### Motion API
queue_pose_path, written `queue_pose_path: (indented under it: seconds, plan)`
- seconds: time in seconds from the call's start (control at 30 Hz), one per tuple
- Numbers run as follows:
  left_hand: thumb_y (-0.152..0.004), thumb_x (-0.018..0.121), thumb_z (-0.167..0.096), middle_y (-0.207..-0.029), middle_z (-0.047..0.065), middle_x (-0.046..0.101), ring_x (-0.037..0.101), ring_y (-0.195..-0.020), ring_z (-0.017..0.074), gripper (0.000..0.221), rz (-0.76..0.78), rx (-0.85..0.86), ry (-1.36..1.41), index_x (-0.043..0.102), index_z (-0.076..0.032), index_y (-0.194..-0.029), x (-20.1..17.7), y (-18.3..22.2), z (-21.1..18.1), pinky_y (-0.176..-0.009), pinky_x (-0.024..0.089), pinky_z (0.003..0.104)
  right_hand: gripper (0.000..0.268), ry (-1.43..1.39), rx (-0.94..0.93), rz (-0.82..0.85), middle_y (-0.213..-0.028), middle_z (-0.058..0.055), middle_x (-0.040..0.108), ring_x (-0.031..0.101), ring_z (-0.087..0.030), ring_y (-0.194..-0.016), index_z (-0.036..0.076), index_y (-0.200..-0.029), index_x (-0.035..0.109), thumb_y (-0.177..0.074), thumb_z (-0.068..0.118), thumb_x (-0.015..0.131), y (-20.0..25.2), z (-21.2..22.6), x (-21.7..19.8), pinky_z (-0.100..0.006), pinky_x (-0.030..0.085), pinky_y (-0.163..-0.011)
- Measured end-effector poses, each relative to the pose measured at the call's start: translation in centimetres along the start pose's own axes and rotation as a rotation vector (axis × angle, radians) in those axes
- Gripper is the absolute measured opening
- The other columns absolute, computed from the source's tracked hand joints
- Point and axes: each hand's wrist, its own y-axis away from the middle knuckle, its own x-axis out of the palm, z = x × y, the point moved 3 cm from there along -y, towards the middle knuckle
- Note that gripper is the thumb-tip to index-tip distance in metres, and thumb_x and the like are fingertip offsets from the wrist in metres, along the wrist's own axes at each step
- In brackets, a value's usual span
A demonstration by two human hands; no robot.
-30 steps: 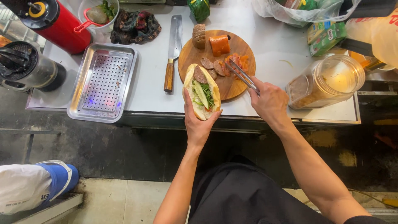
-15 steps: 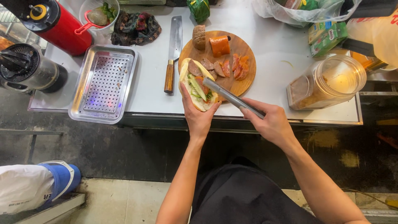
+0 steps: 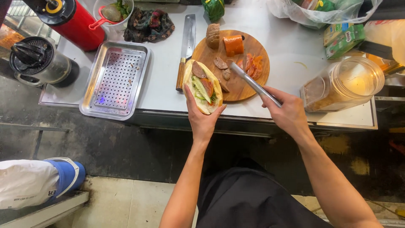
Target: Assembling Vietnamese Banh Mi sandwiches at a food stall.
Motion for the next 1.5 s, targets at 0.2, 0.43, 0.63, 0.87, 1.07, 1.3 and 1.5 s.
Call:
queue_pose_path:
  seconds: [0.2, 0.43, 0.63, 0.87, 1.07, 1.3, 1.5]
  plan:
    - [-0.074, 0.094, -0.011, -0.161, 0.024, 0.037, 0.044, -0.148, 0.0361, 0.126, 0.021, -0.016, -0.01, 0.008, -0.006, -0.166, 1.1, 0.0, -0.5, -0.119, 0.041, 0.04, 0.039, -0.325, 0.188, 0.216, -0.089, -0.001, 0.075, 0.064, -0.005, -0.077, 0.007, -0.132, 0.069, -0.095, 0.018, 0.069, 5.7, 3.1, -0.9, -0.023, 0.054, -0.068]
    - [-0.076, 0.093, -0.008, -0.166, 0.019, 0.036, 0.044, -0.146, 0.0241, 0.12, 0.226, -0.113, 0.074, 0.013, -0.002, -0.165, 2.3, 1.8, -8.3, -0.117, 0.038, 0.034, 0.042, -0.271, 0.282, -0.11, -0.105, 0.0, 0.075, 0.064, -0.003, -0.088, 0.005, -0.134, 0.067, -0.093, 0.013, 0.071, 10.2, 3.2, -9.2, -0.02, 0.054, -0.078]
    - [-0.066, 0.088, 0.001, -0.156, 0.016, 0.046, 0.054, -0.131, 0.0214, 0.127, 0.505, -0.192, 0.203, 0.008, -0.003, -0.164, 6.5, 7.7, -14.5, -0.106, 0.047, 0.031, 0.046, -0.42, 0.242, -0.392, -0.099, 0.0, 0.073, 0.065, -0.004, -0.087, 0.008, -0.14, 0.063, -0.095, 0.015, 0.071, 15.1, -5.4, -19.1, -0.02, 0.052, -0.076]
    - [-0.064, 0.087, 0.002, -0.151, 0.017, 0.051, 0.062, -0.125, 0.0243, 0.13, 0.824, -0.349, 0.406, 0.004, -0.008, -0.164, 23.8, 17.2, -17.9, -0.1, 0.055, 0.036, 0.049, -0.498, 0.447, -0.497, -0.086, -0.001, 0.072, 0.052, -0.004, -0.066, 0.01, -0.139, 0.065, -0.092, 0.026, 0.071, 20.1, -19.0, -29.4, -0.02, 0.044, -0.058]
    - [-0.069, 0.085, -0.001, -0.147, 0.019, 0.052, 0.063, -0.122, 0.0244, 0.128, 0.884, -0.294, 0.43, 0.001, -0.01, -0.165, 37.1, 21.2, -22.0, -0.099, 0.055, 0.037, 0.048, -0.481, 0.446, -0.529, -0.085, 0.0, 0.072, 0.051, -0.004, -0.064, 0.009, -0.137, 0.067, -0.093, 0.027, 0.072, 20.9, -28.0, -36.6, -0.021, 0.043, -0.057]
    - [-0.074, 0.085, -0.005, -0.15, 0.018, 0.05, 0.061, -0.127, 0.024, 0.125, 0.858, -0.178, 0.449, 0.001, -0.008, -0.165, 48.8, 20.8, -21.1, -0.105, 0.052, 0.036, 0.047, -0.42, 0.477, -0.525, -0.086, -0.003, 0.074, 0.055, -0.007, -0.065, 0.009, -0.136, 0.068, -0.093, 0.028, 0.073, 16.3, -36.6, -42.4, -0.024, 0.046, -0.059]
    - [-0.076, 0.085, -0.009, -0.154, 0.019, 0.048, 0.058, -0.131, 0.0238, 0.122, 0.802, -0.175, 0.492, 0.002, -0.007, -0.166, 59.0, 17.1, -18.0, -0.108, 0.049, 0.035, 0.047, -0.288, 0.454, -0.428, -0.099, -0.006, 0.08, 0.072, -0.009, -0.089, 0.008, -0.135, 0.067, -0.093, 0.028, 0.072, 8.7, -43.6, -48.4, -0.027, 0.055, -0.077]
